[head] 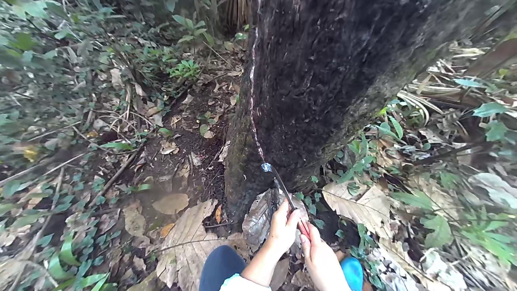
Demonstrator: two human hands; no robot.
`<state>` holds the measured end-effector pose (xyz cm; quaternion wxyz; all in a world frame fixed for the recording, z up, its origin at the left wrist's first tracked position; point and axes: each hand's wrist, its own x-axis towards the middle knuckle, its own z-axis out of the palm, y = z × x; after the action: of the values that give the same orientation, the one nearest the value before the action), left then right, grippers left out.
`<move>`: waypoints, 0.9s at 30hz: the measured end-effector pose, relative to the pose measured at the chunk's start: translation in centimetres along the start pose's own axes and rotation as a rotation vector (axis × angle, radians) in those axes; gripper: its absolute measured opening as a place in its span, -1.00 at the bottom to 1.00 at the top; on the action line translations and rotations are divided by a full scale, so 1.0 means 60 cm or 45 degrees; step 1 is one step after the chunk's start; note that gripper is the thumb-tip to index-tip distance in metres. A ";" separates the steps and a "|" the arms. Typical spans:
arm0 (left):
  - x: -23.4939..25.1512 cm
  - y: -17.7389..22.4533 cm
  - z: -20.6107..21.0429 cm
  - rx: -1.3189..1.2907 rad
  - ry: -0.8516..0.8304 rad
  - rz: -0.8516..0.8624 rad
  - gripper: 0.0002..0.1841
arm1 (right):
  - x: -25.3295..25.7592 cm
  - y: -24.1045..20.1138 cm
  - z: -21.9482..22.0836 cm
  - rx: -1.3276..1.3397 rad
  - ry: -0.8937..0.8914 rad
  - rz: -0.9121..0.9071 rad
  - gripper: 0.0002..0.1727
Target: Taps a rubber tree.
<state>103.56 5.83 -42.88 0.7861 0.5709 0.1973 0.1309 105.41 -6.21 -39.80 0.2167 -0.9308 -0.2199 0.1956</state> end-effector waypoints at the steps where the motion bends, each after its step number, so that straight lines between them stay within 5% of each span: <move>1: 0.003 -0.003 -0.002 0.020 0.005 0.011 -0.45 | 0.004 0.001 0.006 -0.006 0.022 -0.011 -0.51; 10: 0.031 -0.039 -0.001 0.253 0.040 0.075 -0.41 | 0.075 0.066 0.068 0.003 0.087 -0.121 -0.53; 22: 0.062 -0.084 -0.026 0.388 0.077 0.209 -0.43 | 0.148 0.110 0.171 0.126 0.546 -0.464 -0.55; 25: 0.076 -0.059 -0.024 0.378 0.241 0.387 -0.48 | 0.163 0.056 0.127 0.153 0.415 -0.400 -0.58; 27: 0.101 0.032 -0.035 0.377 0.417 0.609 -0.53 | 0.192 -0.036 0.060 0.166 0.477 -0.564 -0.57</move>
<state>107.98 10.83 -42.59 0.5992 0.6806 0.1986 0.3718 112.54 2.38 -44.83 0.3502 -0.8641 -0.3609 -0.0181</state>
